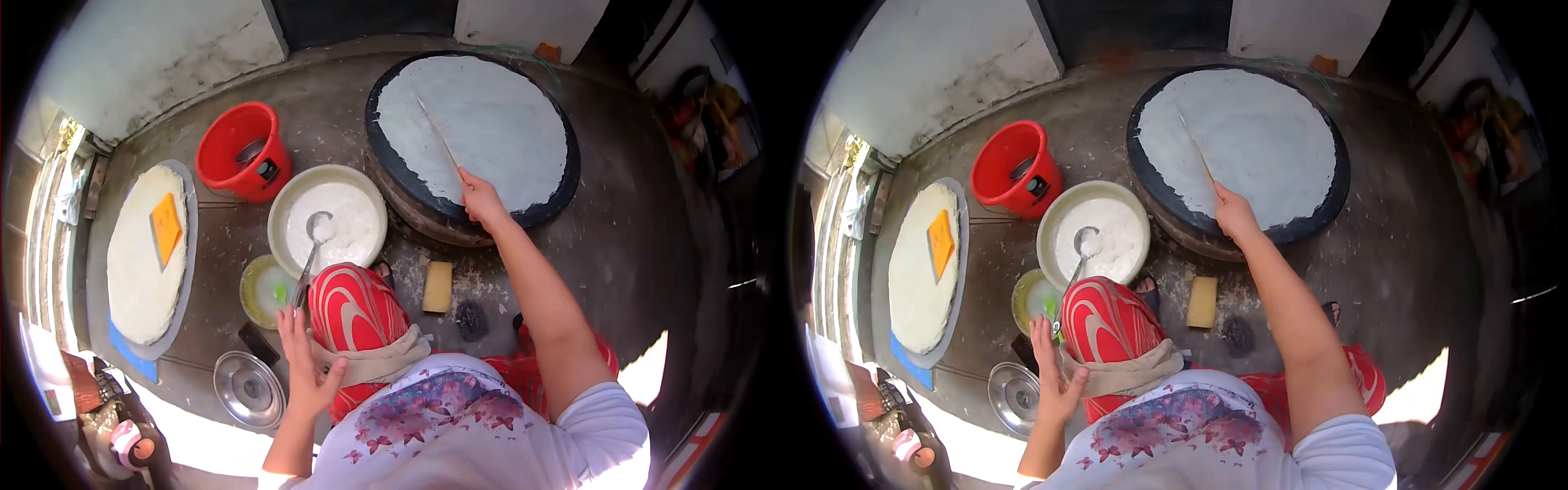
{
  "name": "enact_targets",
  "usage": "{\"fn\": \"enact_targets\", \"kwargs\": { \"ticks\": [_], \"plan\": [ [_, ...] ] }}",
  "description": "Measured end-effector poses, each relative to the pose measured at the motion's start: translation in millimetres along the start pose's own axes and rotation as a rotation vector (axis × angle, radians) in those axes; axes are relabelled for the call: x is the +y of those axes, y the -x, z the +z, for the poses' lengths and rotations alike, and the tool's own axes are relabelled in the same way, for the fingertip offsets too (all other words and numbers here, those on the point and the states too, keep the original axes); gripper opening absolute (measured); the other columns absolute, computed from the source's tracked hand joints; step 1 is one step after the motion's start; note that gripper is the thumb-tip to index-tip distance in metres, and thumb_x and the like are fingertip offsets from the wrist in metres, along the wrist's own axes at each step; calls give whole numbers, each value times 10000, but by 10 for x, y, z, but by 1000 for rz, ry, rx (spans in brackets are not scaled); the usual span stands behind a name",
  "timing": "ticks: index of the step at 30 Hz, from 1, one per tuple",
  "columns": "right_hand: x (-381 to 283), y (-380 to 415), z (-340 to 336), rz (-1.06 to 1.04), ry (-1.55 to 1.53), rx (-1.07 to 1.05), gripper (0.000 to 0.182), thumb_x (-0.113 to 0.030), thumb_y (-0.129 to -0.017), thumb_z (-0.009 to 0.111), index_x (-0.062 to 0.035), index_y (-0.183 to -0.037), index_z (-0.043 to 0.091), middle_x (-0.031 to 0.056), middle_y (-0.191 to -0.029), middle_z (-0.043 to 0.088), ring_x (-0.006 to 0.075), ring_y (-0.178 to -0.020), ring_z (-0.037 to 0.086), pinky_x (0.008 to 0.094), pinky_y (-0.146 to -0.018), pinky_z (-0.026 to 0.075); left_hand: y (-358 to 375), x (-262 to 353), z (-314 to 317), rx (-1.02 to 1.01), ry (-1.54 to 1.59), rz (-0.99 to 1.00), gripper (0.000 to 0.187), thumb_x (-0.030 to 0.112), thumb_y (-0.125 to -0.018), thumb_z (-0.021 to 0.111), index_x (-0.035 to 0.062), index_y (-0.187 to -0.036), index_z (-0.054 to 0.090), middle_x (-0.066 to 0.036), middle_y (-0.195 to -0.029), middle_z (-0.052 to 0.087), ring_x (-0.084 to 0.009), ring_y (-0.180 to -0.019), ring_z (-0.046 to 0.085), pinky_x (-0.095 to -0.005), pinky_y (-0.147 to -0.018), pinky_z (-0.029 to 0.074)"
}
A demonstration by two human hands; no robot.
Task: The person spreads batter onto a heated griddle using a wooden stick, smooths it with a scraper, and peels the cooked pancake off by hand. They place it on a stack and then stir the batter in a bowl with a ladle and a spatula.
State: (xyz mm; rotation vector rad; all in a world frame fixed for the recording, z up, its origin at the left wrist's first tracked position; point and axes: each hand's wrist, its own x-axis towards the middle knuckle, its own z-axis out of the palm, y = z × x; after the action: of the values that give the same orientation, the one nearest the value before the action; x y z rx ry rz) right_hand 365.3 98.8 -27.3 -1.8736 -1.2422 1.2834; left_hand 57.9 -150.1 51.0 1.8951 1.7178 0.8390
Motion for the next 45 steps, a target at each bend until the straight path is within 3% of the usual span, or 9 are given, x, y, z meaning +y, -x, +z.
{"fn": "enact_targets", "kwargs": {
  "ticks": [3, 8, 14, 16, 20, 29, 37, 41, 45],
  "plan": [
    [54, -219, 190, -420, 835, 227, 421, -156, -855, 425, -137, -1275, 408, 167, -737, 594, 317, -667, 589, 423, -592, 473, -52, 66, 185, -124, -25, 42, 925, 354, -709, 655, 2, -1378, 122, -290, -1409, 45, -457, -1302, 47, -511, -1033, 82],
    [95, -179, 313, -431, 687, 219, 403, -146, -830, 470, -146, -1234, 466, 180, -744, 588, 329, -687, 586, 422, -633, 468, -121, 20, 329, -145, -130, 119, 1013, 382, -675, 685, 12, -1381, 61, -358, -1369, 1, -492, -1284, 49, -569, -997, 81],
    [314, -94, -255, 185, -504, -31, 353, -149, -904, 423, -178, -1249, 493, 15, -737, 493, 107, -487, 444, 239, -443, 394, -152, 7, 315, -207, -178, 115, 1088, 393, -654, 704, 1, -1373, -13, -364, -1363, -45, -506, -1274, 28, -541, -1022, 78],
    [586, -211, -59, -624, 242, 499, 362, -128, -901, 430, -169, -1257, 484, 23, -749, 523, 97, -589, 496, 238, -586, 446, -160, 7, 316, -217, -181, 108, 1090, 393, -652, 708, -17, -1362, -10, -374, -1354, -44, -520, -1265, 25, -549, -1018, 80],
    [152, 286, 40, -76, -48, -125, 362, -150, -929, 403, -183, -1287, 446, 25, -705, 528, 81, -529, 440, 226, -491, 410, -182, 13, 343, -176, -140, 115, 1057, 405, -644, 711, 19, -1367, 43, -372, -1337, 44, -541, -1234, 99, -620, -962, 124],
    [-246, -488, -123, 68, -434, -66, 393, -194, -951, 343, -167, -1342, 345, 53, -738, 544, 65, -475, 395, 203, -403, 364, -212, -8, 381, -162, -165, 143, 1065, 440, -643, 718, 16, -1359, 54, -378, -1331, 54, -543, -1225, 128, -632, -950, 145],
    [-516, -987, 250, -234, 689, 213, 327, -240, -889, 389, -135, -1158, 541, 187, -919, 609, 386, -842, 572, 431, -759, 453, -243, 48, 405, -167, -185, 121, 1084, 420, -625, 740, 10, -1355, 51, -380, -1323, 71, -545, -1220, 140, -636, -949, 151],
    [-292, -906, 243, -428, 655, 240, 325, -236, -896, 403, -170, -1187, 532, 141, -790, 620, 297, -649, 589, 386, -587, 472, -270, 35, 407, -162, -202, 153, 1081, 409, -623, 745, -3, -1347, 56, -383, -1321, 71, -544, -1216, 149, -636, -948, 156],
    [-157, -502, -222, 150, -512, -17, 353, -235, -902, 446, -203, -1251, 492, -24, -601, 453, 83, -445, 305, 234, -370, 289, -279, 43, 363, -159, -174, 147, 1076, 408, -623, 745, -16, -1339, 63, -390, -1316, 72, -547, -1209, 152, -635, -947, 160]
  ]
}}
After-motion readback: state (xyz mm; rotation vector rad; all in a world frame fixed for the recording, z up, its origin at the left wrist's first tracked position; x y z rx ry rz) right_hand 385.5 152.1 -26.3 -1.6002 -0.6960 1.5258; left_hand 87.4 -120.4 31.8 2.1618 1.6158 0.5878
